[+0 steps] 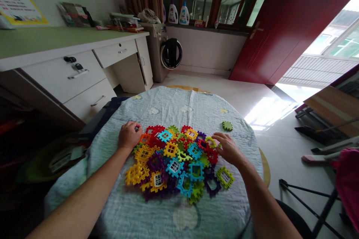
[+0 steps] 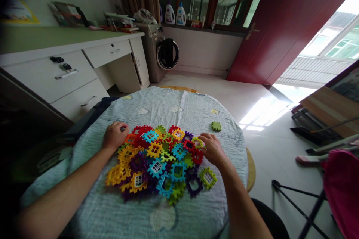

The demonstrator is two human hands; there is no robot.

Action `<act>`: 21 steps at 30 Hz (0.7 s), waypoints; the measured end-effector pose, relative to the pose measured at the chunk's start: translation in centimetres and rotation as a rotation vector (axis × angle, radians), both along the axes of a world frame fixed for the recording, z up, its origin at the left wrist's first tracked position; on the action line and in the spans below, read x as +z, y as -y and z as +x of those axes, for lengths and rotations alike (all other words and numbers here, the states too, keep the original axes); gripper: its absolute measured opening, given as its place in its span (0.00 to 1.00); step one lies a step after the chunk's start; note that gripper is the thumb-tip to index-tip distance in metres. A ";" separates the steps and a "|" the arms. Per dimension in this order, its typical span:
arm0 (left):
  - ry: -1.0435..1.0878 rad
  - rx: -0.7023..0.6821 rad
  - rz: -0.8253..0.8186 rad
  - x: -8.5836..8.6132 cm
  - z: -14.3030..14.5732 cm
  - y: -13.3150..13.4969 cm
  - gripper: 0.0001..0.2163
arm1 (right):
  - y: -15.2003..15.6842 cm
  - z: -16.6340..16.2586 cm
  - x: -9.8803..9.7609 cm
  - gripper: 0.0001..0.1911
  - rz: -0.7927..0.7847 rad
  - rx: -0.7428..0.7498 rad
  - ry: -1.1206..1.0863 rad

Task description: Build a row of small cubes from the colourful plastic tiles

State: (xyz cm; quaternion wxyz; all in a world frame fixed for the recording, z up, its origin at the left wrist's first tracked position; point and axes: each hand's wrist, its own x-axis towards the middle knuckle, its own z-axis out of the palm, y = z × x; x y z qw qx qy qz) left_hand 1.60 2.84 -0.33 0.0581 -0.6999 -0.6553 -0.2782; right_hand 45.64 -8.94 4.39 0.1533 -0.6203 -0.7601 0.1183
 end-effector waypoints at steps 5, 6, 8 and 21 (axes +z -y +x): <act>0.014 -0.004 0.001 0.3 0.2 0.2 0.07 | -0.8 -1.4 -0.7 0.20 -0.064 0.004 0.000; 0.015 0.001 -0.002 0.4 0.3 0.2 0.07 | -0.9 -1.4 -0.7 0.18 -0.063 0.008 0.002; 0.019 0.012 -0.010 0.6 0.4 0.3 0.07 | -1.0 -1.3 -0.4 0.16 -0.057 0.034 -0.012; 0.022 0.025 -0.012 0.5 0.4 0.3 0.06 | -0.7 -0.2 1.0 0.15 -0.035 -0.247 -0.232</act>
